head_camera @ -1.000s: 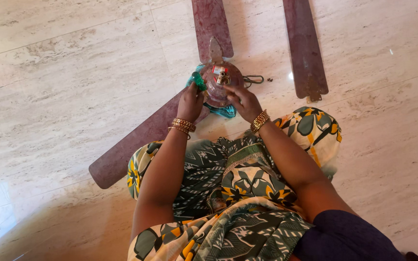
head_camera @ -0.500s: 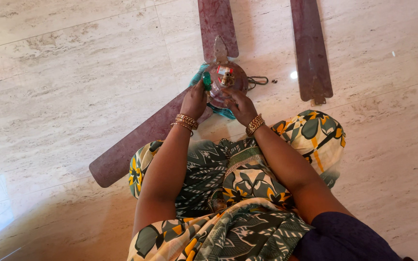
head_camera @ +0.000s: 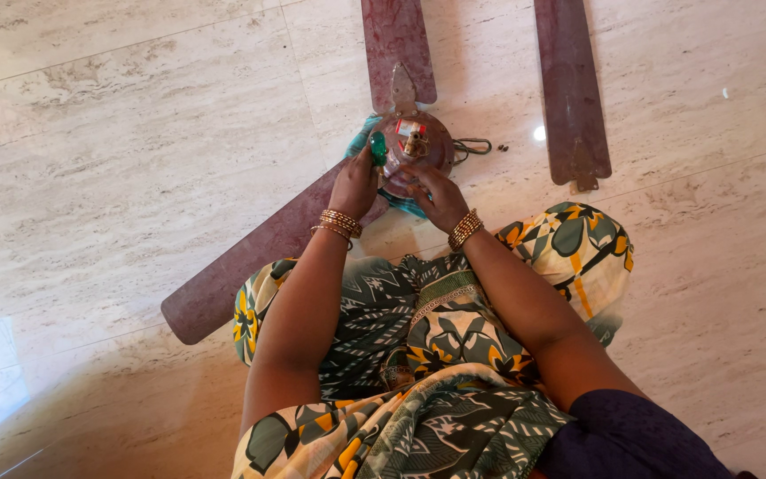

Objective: The person uses a screwdriver to remove screws from the central hub of a ceiling fan and detaches the fan blades one by one, placing them on the floor.

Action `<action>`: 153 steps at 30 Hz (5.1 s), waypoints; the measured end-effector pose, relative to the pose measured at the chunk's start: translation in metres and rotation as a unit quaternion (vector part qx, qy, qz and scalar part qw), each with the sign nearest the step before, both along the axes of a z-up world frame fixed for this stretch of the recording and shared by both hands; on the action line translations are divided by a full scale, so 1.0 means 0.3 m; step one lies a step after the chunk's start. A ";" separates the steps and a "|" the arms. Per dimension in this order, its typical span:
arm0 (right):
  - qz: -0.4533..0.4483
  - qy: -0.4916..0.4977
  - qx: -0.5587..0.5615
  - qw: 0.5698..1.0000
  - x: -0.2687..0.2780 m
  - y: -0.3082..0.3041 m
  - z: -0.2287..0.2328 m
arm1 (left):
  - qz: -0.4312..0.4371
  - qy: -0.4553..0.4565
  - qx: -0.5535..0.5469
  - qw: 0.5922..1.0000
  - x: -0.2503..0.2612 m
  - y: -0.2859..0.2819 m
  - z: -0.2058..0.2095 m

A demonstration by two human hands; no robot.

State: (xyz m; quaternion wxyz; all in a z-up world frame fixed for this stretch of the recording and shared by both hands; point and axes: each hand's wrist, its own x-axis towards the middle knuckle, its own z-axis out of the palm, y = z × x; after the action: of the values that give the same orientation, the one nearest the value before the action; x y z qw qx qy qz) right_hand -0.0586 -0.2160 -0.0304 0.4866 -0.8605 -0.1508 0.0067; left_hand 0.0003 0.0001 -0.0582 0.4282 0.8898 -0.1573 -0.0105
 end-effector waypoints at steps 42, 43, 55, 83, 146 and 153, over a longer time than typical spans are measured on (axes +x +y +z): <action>-0.107 -0.208 -0.061 0.970 0.107 0.147 0.180 | -0.037 0.023 -0.079 0.996 0.007 0.021 0.169; -0.086 -0.187 -0.043 0.978 0.107 0.146 0.185 | -0.038 0.016 -0.084 0.996 0.008 0.021 0.165; 0.055 -0.100 -0.001 0.993 0.134 0.131 0.218 | -0.030 0.054 -0.066 0.996 0.036 0.032 0.087; 0.020 -0.179 0.032 0.983 0.077 0.090 0.198 | -0.109 0.097 -0.088 0.985 0.016 0.010 0.151; -0.042 -0.183 0.075 0.979 0.059 0.089 0.165 | -0.090 0.100 -0.062 0.989 0.009 -0.002 0.172; -0.075 -0.171 0.042 0.981 0.061 0.093 0.182 | -0.099 0.097 -0.057 0.989 0.002 -0.004 0.166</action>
State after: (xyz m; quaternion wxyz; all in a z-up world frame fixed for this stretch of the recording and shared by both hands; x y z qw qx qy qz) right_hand -0.0404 -0.1879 0.0241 0.4882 -0.8366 -0.1675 -0.1836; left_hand 0.0011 -0.0010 -0.0084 0.4886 0.8386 -0.2029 -0.1300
